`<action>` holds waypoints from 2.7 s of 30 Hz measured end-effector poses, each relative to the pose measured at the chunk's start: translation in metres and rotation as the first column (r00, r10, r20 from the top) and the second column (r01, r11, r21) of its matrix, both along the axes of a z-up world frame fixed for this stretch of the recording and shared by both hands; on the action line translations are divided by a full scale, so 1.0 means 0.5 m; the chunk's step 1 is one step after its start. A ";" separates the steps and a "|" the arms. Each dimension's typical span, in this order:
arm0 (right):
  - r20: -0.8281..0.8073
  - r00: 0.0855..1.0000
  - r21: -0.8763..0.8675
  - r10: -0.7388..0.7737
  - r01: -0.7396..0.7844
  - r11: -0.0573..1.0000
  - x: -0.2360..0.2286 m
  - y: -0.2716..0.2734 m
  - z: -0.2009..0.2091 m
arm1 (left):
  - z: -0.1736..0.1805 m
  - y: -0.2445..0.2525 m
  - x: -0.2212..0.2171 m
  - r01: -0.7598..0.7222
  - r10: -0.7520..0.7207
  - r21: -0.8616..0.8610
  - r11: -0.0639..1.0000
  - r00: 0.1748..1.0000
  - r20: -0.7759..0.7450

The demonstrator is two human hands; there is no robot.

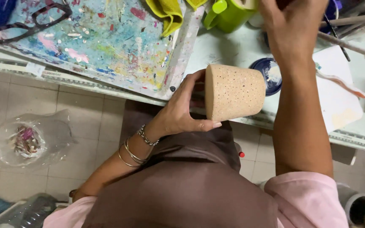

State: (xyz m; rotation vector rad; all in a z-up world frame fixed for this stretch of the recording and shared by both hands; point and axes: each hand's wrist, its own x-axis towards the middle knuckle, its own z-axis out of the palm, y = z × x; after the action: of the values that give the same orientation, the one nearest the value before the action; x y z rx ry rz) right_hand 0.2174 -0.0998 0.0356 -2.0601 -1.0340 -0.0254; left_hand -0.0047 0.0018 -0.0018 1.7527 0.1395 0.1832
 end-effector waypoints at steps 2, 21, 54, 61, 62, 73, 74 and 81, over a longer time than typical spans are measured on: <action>-0.053 0.997 0.344 0.051 -0.030 0.938 -0.038 -0.029 0.025 | -0.004 -0.001 -0.002 0.010 -0.009 -0.019 1.000 1.000 0.021; -0.305 0.800 0.527 -0.516 0.593 0.608 -0.192 -0.377 -0.133 | -0.014 -0.030 0.021 0.015 -0.073 -0.374 0.927 0.987 -0.142; -0.289 0.803 0.408 -0.521 0.595 0.692 -0.167 -0.398 -0.169 | 0.021 -0.007 0.011 0.068 -0.107 -0.345 0.936 0.990 -0.095; -0.441 0.733 0.562 -0.517 0.675 0.478 -0.205 -0.350 -0.102 | 0.019 -0.003 0.008 0.100 -0.128 -0.303 0.948 0.989 -0.073; -0.490 0.735 0.557 -0.469 0.678 0.480 -0.221 -0.330 -0.080 | 0.020 -0.005 0.007 0.088 -0.114 -0.282 0.955 0.990 -0.079; -0.264 0.958 0.789 0.115 0.146 0.597 -0.320 -0.165 -0.051 | 0.012 -0.006 0.007 0.052 -0.081 -0.257 0.965 0.992 -0.101; -0.239 0.961 0.806 0.136 0.119 0.580 -0.322 -0.154 -0.052 | 0.011 -0.006 0.007 0.052 -0.081 -0.281 0.958 0.992 -0.092; -0.302 0.953 0.733 0.023 0.216 0.644 -0.329 -0.160 -0.068 | 0.011 -0.005 0.006 0.050 -0.076 -0.221 0.974 0.991 -0.114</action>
State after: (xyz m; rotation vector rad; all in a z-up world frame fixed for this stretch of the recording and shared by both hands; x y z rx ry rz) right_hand 0.0528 -0.1800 0.0016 -1.2717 -0.5666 -0.1853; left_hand -0.0015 -0.0010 0.0039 1.5474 0.1852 0.0130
